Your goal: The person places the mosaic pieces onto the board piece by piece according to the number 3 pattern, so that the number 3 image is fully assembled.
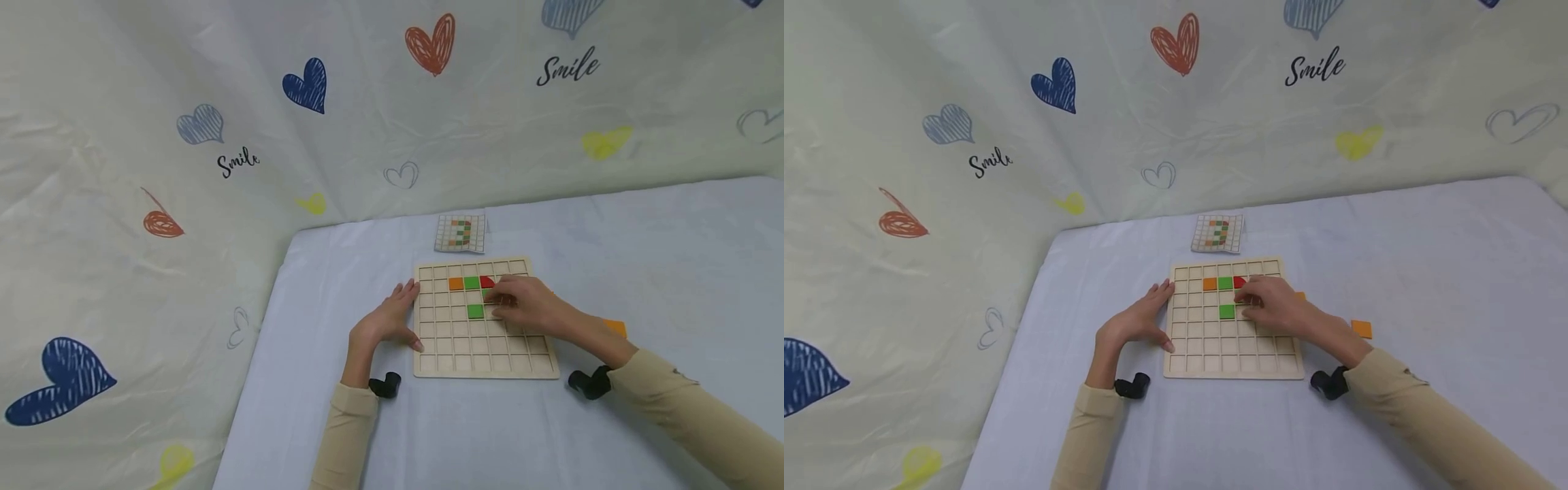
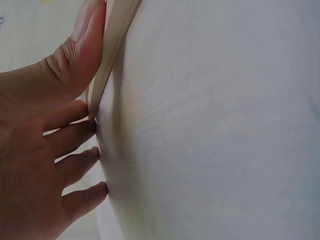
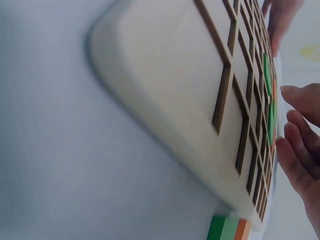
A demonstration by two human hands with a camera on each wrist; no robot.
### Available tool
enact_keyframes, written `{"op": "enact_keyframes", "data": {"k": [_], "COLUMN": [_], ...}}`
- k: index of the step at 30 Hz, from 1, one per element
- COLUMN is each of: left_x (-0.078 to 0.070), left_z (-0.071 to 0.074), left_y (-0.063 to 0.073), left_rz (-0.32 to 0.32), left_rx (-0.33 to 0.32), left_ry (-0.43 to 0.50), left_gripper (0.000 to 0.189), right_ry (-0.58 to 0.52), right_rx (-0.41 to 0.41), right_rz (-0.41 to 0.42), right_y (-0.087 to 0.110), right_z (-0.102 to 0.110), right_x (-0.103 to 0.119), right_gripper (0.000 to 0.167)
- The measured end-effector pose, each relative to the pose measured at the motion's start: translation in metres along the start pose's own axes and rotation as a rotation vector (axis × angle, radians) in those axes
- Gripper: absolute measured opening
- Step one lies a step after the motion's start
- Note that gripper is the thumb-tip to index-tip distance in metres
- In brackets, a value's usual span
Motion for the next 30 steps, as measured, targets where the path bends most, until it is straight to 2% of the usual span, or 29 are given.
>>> {"op": "enact_keyframes", "data": {"k": [7, 12, 24, 30], "left_x": [0.000, -0.001, -0.002, 0.000], "left_z": [-0.001, -0.002, -0.002, -0.002], "left_y": [0.000, 0.000, -0.002, -0.002], "left_rz": [-0.003, -0.007, 0.002, 0.003], "left_rx": [0.001, -0.001, -0.002, -0.006], "left_ry": [0.011, 0.012, -0.002, 0.004], "left_gripper": [0.126, 0.126, 0.125, 0.126], "right_ry": [0.006, 0.000, 0.068, 0.104], "right_rx": [-0.010, -0.036, -0.094, -0.044], "right_rz": [-0.046, -0.043, -0.055, -0.140], "right_y": [0.016, 0.026, 0.038, 0.038], "right_z": [0.012, 0.019, 0.036, 0.037], "right_x": [-0.012, -0.021, -0.035, -0.043], "right_gripper": [0.018, 0.019, 0.020, 0.023]}}
Point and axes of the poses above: each hand's wrist, its own y-axis away from the middle knuckle, its own z-axis out of the back of the hand, x = y × z, the point moved 5 cm from there along -y, towards the middle knuckle
